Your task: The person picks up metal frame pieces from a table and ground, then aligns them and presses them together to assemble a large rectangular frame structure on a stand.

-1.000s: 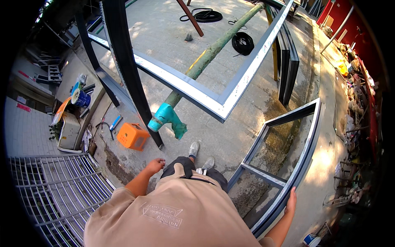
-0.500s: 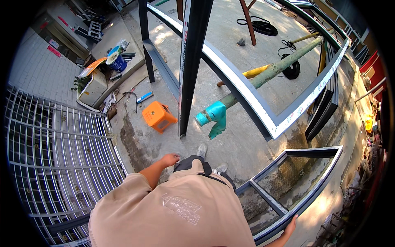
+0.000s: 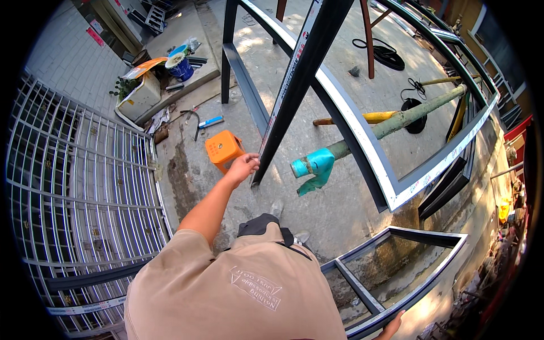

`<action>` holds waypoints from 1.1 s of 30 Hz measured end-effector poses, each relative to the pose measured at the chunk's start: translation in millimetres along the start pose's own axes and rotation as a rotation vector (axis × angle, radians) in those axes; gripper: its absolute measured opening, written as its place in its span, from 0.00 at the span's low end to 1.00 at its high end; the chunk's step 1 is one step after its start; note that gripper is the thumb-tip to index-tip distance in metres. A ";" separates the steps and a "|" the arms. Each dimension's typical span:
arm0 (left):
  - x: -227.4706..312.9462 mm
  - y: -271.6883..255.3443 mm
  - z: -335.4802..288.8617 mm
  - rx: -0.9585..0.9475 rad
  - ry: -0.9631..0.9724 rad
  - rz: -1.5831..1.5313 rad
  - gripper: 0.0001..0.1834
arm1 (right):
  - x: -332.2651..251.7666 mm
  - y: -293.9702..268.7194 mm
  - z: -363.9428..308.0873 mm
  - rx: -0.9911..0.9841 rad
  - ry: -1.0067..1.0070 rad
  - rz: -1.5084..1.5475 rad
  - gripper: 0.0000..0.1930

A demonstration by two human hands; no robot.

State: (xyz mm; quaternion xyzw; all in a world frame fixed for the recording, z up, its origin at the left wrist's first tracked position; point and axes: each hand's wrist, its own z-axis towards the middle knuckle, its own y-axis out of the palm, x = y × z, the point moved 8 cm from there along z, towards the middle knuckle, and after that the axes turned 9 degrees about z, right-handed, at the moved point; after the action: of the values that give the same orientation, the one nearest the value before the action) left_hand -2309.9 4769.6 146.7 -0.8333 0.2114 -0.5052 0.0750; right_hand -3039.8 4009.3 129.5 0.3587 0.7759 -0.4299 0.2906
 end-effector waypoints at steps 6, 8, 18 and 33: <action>128.1 -42.3 41.6 0.102 0.268 -0.064 0.27 | -17.5 10.8 -11.3 0.051 0.023 -0.051 0.44; 169.1 -41.7 54.0 0.143 0.395 -0.014 0.33 | -8.3 0.3 -18.1 0.106 0.029 -0.091 0.43; 297.3 -21.0 82.3 0.333 0.692 0.213 0.49 | -12.9 8.5 -114.8 0.345 0.064 -0.178 0.49; 301.3 -31.3 71.1 0.412 0.792 0.466 0.24 | -95.4 38.7 -169.3 0.716 -0.132 -0.746 0.46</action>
State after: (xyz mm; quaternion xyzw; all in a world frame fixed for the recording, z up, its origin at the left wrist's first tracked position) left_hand -2118.6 4662.5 367.4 -0.4761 0.2998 -0.7838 0.2628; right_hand -2978.1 4142.7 262.3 0.1068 0.6353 -0.7644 0.0251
